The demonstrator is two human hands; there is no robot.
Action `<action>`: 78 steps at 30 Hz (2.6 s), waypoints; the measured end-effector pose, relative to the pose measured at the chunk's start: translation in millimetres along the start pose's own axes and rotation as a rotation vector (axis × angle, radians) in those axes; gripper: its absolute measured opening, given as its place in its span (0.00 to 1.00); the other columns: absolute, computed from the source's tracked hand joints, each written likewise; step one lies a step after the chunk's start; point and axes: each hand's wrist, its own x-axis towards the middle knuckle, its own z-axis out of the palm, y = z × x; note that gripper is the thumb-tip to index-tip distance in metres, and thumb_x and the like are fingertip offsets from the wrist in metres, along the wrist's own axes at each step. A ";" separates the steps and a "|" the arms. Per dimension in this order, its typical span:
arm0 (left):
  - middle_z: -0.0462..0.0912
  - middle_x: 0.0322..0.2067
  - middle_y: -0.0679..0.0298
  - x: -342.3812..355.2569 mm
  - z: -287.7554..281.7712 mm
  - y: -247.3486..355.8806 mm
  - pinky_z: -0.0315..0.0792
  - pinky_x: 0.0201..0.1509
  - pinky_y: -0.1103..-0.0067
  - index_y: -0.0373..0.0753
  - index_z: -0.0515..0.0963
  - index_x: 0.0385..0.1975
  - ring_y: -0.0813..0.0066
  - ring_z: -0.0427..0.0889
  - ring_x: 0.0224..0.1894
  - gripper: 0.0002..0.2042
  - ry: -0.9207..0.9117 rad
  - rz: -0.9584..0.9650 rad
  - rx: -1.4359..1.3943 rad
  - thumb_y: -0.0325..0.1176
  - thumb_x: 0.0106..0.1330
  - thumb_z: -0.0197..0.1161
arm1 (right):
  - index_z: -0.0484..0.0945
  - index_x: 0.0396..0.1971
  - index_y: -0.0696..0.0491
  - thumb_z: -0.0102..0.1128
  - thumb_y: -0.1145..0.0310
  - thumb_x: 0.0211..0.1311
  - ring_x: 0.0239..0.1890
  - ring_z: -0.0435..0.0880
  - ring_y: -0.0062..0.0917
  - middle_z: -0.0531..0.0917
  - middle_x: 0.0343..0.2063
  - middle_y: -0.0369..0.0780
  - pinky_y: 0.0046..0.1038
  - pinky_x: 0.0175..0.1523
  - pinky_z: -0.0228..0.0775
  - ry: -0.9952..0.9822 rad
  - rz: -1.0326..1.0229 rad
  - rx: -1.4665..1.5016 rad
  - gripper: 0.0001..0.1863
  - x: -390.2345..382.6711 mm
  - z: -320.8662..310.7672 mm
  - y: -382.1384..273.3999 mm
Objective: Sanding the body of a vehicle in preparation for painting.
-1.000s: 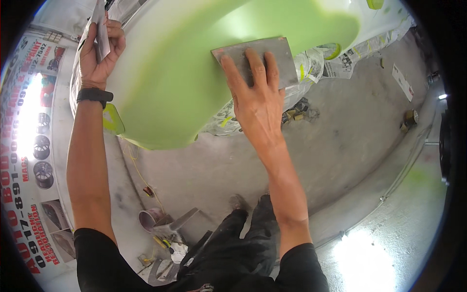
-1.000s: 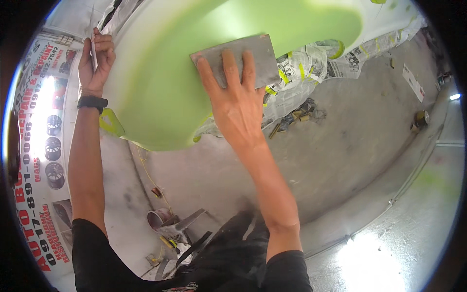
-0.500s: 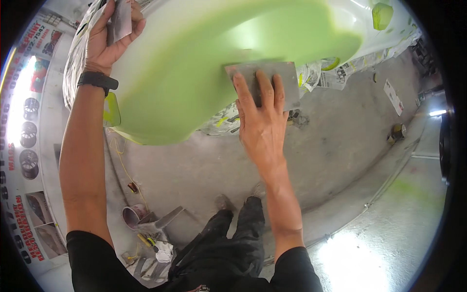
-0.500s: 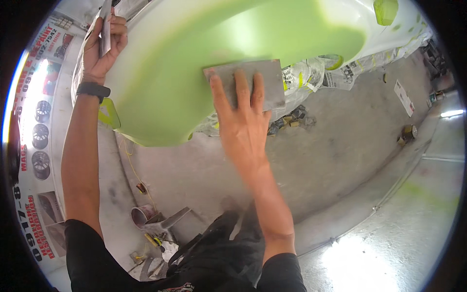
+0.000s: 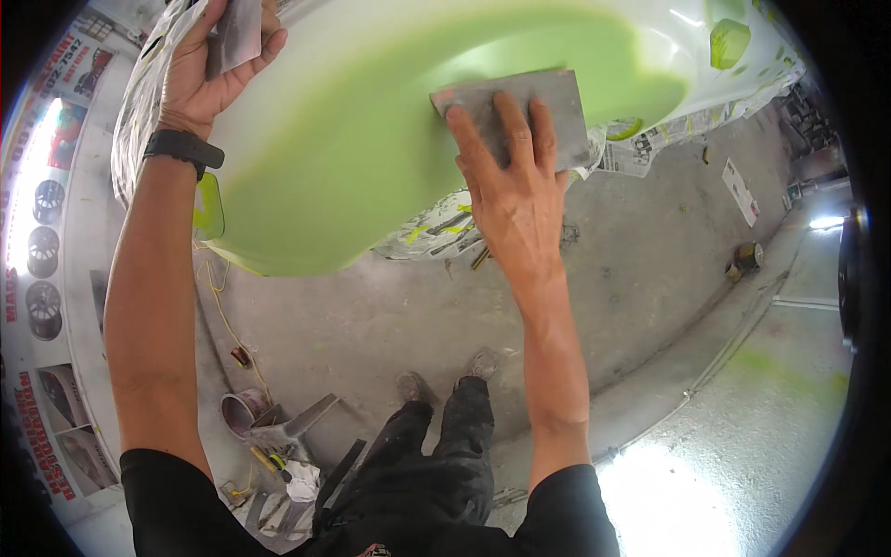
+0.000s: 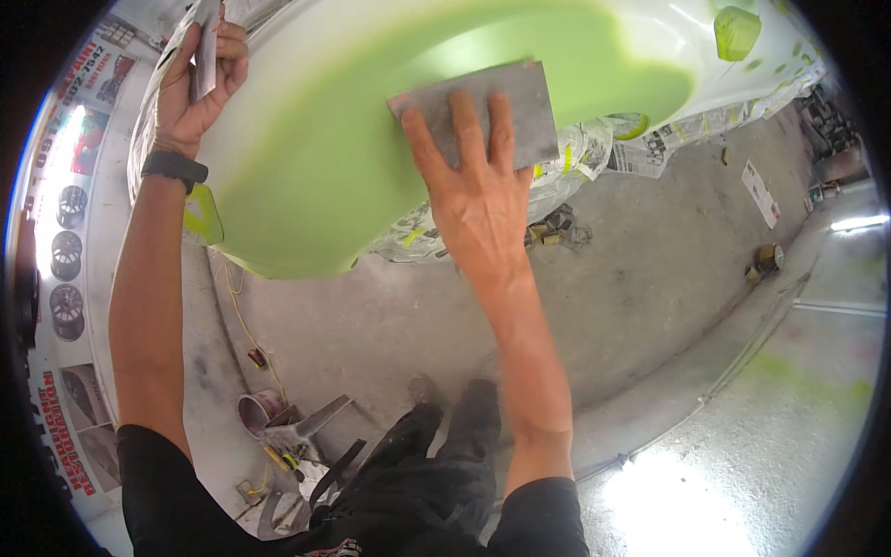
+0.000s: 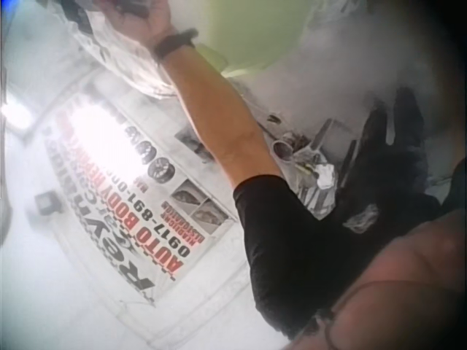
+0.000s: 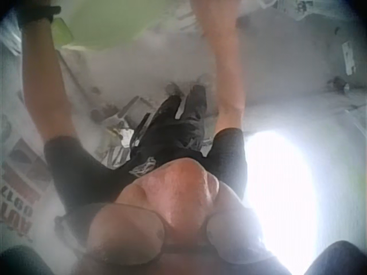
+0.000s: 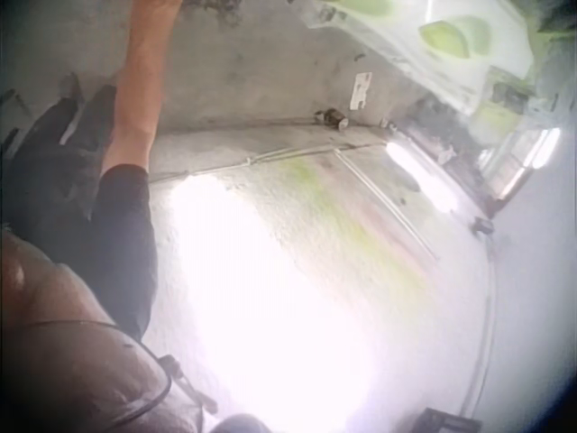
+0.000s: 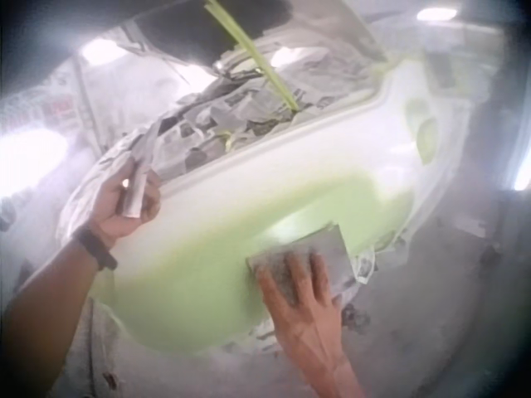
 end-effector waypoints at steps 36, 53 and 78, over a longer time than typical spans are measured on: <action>0.70 0.43 0.64 1.5 7.5 -4.5 0.69 0.62 0.50 0.36 0.68 0.58 0.71 0.74 0.46 0.18 0.066 0.046 0.005 0.38 0.73 0.54 | 0.77 0.54 0.38 0.65 0.70 0.54 0.59 0.70 0.49 0.72 0.57 0.40 0.45 0.32 0.71 0.213 0.039 0.042 0.25 -5.5 -0.3 21.4; 0.70 0.43 0.63 1.0 9.2 -5.1 0.71 0.62 0.52 0.37 0.70 0.59 0.71 0.74 0.45 0.18 0.073 0.047 0.017 0.39 0.75 0.52 | 0.79 0.52 0.35 0.69 0.69 0.51 0.59 0.72 0.45 0.75 0.55 0.37 0.43 0.35 0.72 0.146 0.045 0.027 0.26 9.0 1.7 28.9; 0.69 0.43 0.64 0.5 10.9 -6.4 0.71 0.62 0.53 0.36 0.69 0.59 0.72 0.74 0.45 0.18 0.062 0.049 0.000 0.37 0.74 0.52 | 0.81 0.50 0.37 0.68 0.70 0.51 0.58 0.72 0.45 0.75 0.54 0.37 0.43 0.31 0.71 0.149 0.079 0.056 0.24 5.4 -0.9 21.2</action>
